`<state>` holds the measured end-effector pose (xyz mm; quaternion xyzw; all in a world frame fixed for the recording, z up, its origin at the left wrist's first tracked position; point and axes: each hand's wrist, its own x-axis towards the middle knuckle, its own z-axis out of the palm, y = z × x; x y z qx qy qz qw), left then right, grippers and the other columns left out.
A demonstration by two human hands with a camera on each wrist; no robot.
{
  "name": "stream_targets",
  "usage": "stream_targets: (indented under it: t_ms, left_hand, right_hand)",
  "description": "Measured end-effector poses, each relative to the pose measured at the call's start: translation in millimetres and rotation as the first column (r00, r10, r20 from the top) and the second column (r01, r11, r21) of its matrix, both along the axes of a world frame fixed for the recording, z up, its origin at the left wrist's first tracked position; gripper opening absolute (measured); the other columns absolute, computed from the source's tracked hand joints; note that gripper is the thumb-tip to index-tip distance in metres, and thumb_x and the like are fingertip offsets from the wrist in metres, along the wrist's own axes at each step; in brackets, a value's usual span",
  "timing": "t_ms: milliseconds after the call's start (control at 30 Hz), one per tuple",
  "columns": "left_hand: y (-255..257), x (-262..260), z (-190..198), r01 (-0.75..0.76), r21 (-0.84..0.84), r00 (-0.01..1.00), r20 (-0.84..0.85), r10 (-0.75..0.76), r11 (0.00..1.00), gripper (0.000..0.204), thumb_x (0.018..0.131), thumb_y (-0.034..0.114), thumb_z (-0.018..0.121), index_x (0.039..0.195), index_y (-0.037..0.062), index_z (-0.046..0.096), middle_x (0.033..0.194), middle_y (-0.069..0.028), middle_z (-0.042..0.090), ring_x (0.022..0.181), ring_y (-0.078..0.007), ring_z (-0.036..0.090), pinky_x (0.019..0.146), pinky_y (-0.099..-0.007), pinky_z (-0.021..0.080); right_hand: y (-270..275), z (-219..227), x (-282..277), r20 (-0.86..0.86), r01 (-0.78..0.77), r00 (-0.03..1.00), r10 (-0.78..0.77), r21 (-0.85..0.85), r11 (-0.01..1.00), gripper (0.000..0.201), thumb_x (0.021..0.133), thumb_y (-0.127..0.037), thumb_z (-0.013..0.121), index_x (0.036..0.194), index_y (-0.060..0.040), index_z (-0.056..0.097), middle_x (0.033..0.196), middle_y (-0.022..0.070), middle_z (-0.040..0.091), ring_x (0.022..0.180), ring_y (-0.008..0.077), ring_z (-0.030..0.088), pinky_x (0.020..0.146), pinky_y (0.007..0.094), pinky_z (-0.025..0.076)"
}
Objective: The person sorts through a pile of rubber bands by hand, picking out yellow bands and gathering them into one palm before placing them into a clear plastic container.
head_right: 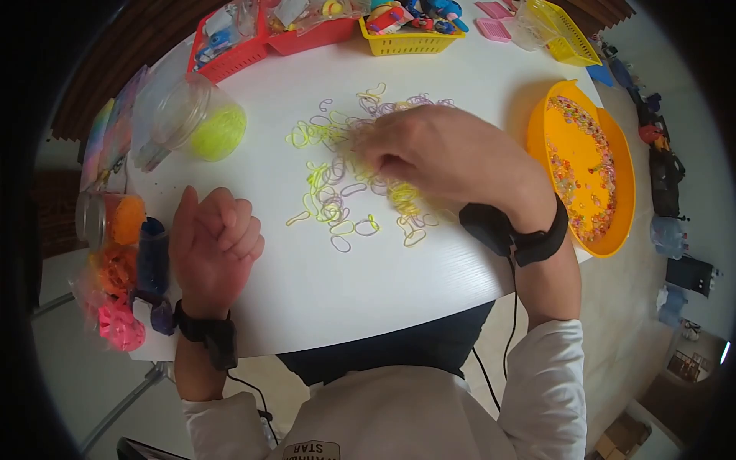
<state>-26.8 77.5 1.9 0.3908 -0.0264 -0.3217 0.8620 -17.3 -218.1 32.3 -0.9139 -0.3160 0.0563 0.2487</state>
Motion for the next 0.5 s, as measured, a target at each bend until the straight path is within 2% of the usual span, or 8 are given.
stream_targets:
  t_ms: [167,400,500]
  left_hand:
    - [-1,0,-2,0.006,0.013,1.0,-0.015,-0.006,1.0,0.053,0.103,0.048,0.028,0.078,0.0069,0.052,0.06,0.0023,0.035,0.053,-0.009,0.03,0.053,-0.0258,0.029]
    - [-3,-3,-4,0.01,0.007,0.999,-0.04,-0.01,1.0,0.054,0.103,0.048,0.028,0.08,0.0061,0.052,0.06,0.0012,0.037,0.053,-0.0105,0.032,0.053,-0.0263,0.03]
    - [-4,-4,-4,0.006,0.006,0.999,-0.038,-0.006,1.0,0.054,0.103,0.048,0.027,0.081,0.0057,0.052,0.061,0.0002,0.038,0.053,-0.0114,0.035,0.054,-0.0267,0.032]
  right_hand:
    - [-7,4,-1,0.138,0.081,0.988,-0.069,-0.084,0.993,0.008,0.084,-0.009,0.066,0.091,-0.0056,0.068,0.087,0.0078,0.064,0.078,0.029,0.063,0.068,0.0377,0.05]
    - [-2,4,-9,0.281,0.209,0.947,-0.157,-0.167,0.963,0.018,0.08,-0.007,0.069,0.098,-0.0062,0.064,0.088,0.0075,0.062,0.076,0.0303,0.063,0.067,0.0403,0.05]
    - [-2,12,-8,0.209,0.145,0.971,-0.114,-0.137,0.98,0.019,0.079,-0.009,0.071,0.096,-0.006,0.064,0.09,0.0076,0.061,0.076,0.0303,0.063,0.066,0.0398,0.05]
